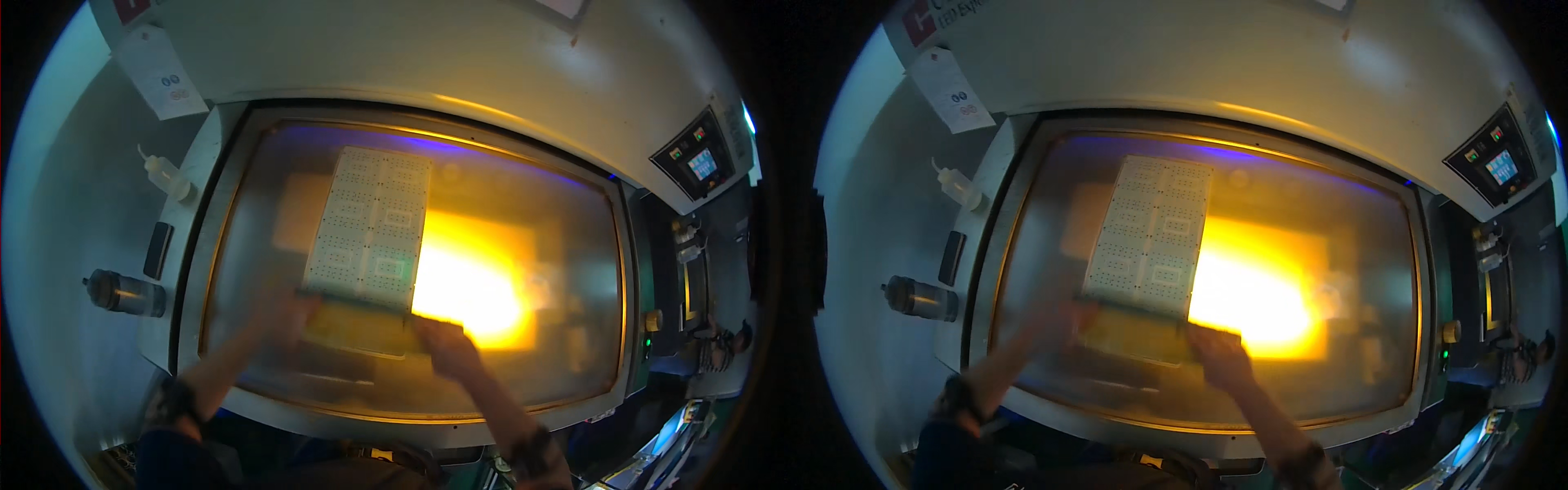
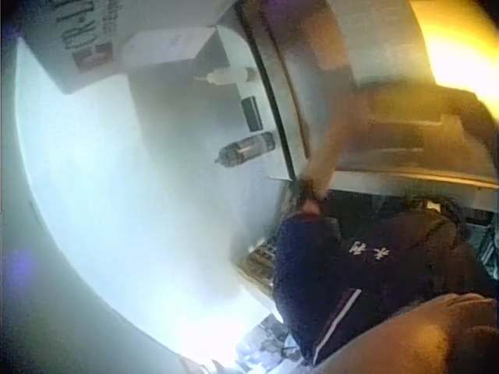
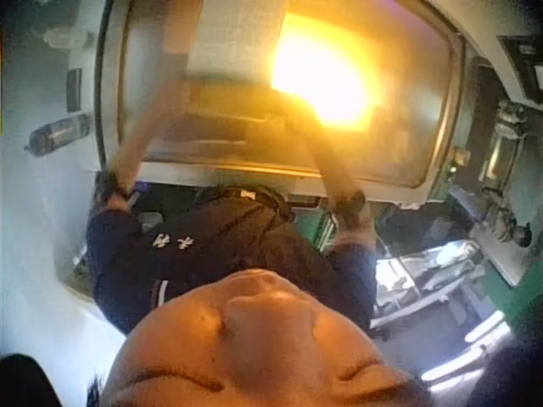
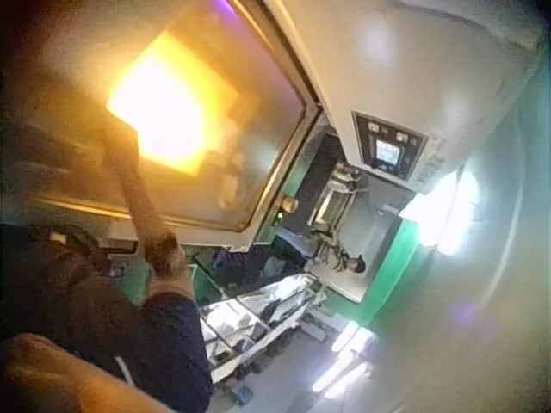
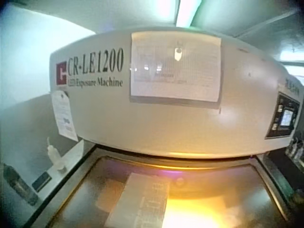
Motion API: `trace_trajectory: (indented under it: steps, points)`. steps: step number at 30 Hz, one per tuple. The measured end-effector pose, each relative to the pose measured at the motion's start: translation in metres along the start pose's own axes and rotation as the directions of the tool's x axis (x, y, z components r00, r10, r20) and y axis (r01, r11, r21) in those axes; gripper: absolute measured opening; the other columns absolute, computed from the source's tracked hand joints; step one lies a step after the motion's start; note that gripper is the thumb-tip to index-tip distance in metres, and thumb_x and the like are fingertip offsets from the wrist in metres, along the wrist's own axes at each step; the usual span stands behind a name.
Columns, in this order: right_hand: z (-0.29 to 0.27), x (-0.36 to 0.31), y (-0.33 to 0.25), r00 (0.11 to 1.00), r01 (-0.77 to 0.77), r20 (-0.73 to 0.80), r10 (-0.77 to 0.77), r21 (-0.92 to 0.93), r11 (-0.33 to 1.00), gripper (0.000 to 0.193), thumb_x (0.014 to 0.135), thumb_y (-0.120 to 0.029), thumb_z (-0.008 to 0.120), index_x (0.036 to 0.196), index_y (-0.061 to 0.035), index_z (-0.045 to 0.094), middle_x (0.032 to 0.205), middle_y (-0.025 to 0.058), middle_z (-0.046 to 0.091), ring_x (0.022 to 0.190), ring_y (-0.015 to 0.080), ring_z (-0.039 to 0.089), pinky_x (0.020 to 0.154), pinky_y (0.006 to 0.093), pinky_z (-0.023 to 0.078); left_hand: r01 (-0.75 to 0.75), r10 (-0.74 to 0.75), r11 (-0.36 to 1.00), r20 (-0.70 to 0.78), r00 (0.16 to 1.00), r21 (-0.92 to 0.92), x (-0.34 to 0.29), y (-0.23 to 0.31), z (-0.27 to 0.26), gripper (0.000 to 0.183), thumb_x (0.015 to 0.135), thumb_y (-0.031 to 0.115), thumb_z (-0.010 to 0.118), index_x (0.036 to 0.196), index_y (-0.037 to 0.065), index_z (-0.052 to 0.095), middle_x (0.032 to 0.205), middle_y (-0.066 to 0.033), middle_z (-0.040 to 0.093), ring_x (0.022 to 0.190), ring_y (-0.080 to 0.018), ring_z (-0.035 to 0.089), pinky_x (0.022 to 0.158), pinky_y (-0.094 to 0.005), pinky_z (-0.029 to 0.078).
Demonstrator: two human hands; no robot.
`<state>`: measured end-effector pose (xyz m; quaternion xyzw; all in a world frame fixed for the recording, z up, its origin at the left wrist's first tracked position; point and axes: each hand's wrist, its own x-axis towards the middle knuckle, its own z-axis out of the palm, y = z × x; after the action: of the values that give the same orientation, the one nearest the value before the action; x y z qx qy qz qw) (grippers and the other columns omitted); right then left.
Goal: Operating an LED exposure machine, including cleaning panels with a squeegee and swapping them.
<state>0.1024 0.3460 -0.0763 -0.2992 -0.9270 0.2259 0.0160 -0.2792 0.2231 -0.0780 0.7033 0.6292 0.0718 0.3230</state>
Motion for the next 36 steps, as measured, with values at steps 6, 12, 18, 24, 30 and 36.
trace_trajectory:
  steps: [6, 12, 18, 24, 30, 36]
  points:
    - [0.036, -0.179, -0.092, 0.994, -0.023, 0.107, 0.032, -0.077, 0.997, 0.068, 0.082, -0.023, 0.068, 0.146, -0.0174, 0.046, 0.143, 0.0129, 0.056, 0.127, 0.0397, 0.056, 0.103, 0.0589, 0.044, 0.019, -0.094, 0.925, 0.179, 0.979, 0.379, -0.142, 0.121, 0.080, 0.065, 0.087, 0.016, 0.062, 0.148, 0.008, 0.043, 0.156, -0.0103, 0.040, 0.133, -0.0482, 0.045, 0.110, -0.0650, 0.033]
    - [0.017, -0.124, -0.084, 0.999, -0.039, 0.027, 0.041, -0.063, 0.997, 0.064, 0.085, -0.014, 0.062, 0.146, -0.0132, 0.044, 0.146, 0.0140, 0.050, 0.131, 0.0421, 0.050, 0.107, 0.0622, 0.038, -0.030, 0.004, 0.840, 0.048, 0.999, 0.542, -0.109, 0.064, 0.083, 0.065, 0.088, 0.019, 0.063, 0.149, 0.008, 0.042, 0.155, -0.0108, 0.042, 0.134, -0.0497, 0.043, 0.113, -0.0610, 0.031]
    - [-0.048, 0.109, 0.059, 0.999, -0.053, 0.002, 0.053, 0.049, 0.997, 0.061, 0.084, -0.002, 0.056, 0.141, -0.0190, 0.050, 0.138, 0.0098, 0.057, 0.123, 0.0348, 0.055, 0.101, 0.0501, 0.046, 0.205, -0.187, 0.959, -0.105, 0.977, 0.198, 0.105, 0.017, -0.079, 0.047, 0.084, 0.019, 0.069, 0.130, 0.018, 0.058, 0.111, -0.0149, 0.070, 0.112, -0.0381, 0.062, 0.096, -0.0491, 0.049]
    - [-0.067, 0.262, 0.179, 0.976, -0.091, -0.217, 0.003, -0.398, 0.913, 0.069, 0.081, 0.000, 0.058, 0.146, -0.0237, 0.047, 0.149, 0.0050, 0.049, 0.134, 0.0302, 0.048, 0.106, 0.0456, 0.046, 0.159, 0.008, 0.900, -0.381, 0.925, 0.406, 0.277, -0.059, -0.129, 0.059, 0.080, 0.009, 0.071, 0.135, 0.021, 0.054, 0.118, -0.0123, 0.067, 0.113, -0.0350, 0.062, 0.097, -0.0473, 0.050]
    - [-0.091, 0.400, 0.226, 0.974, -0.075, -0.226, 0.017, -0.250, 0.965, 0.077, 0.078, -0.002, 0.068, 0.147, -0.0260, 0.046, 0.150, 0.0026, 0.049, 0.132, 0.0290, 0.051, 0.107, 0.0439, 0.045, 0.276, -0.221, 0.893, -0.188, 0.957, 0.355, 0.328, -0.076, -0.218, 0.061, 0.086, 0.018, 0.072, 0.143, 0.020, 0.051, 0.134, -0.0139, 0.061, 0.122, -0.0328, 0.059, 0.105, -0.0466, 0.047]
    - [-0.049, 0.352, 0.230, 0.924, -0.011, -0.354, -0.145, -0.403, 0.915, 0.068, 0.081, 0.001, 0.058, 0.142, -0.0293, 0.053, 0.147, 0.0023, 0.053, 0.135, 0.0262, 0.050, 0.109, 0.0432, 0.044, 0.293, -0.110, 0.888, -0.455, 0.884, 0.354, 0.326, -0.109, -0.159, 0.054, 0.094, 0.016, 0.061, 0.147, 0.020, 0.047, 0.145, -0.0166, 0.052, 0.137, -0.0321, 0.046, 0.114, -0.0460, 0.038]
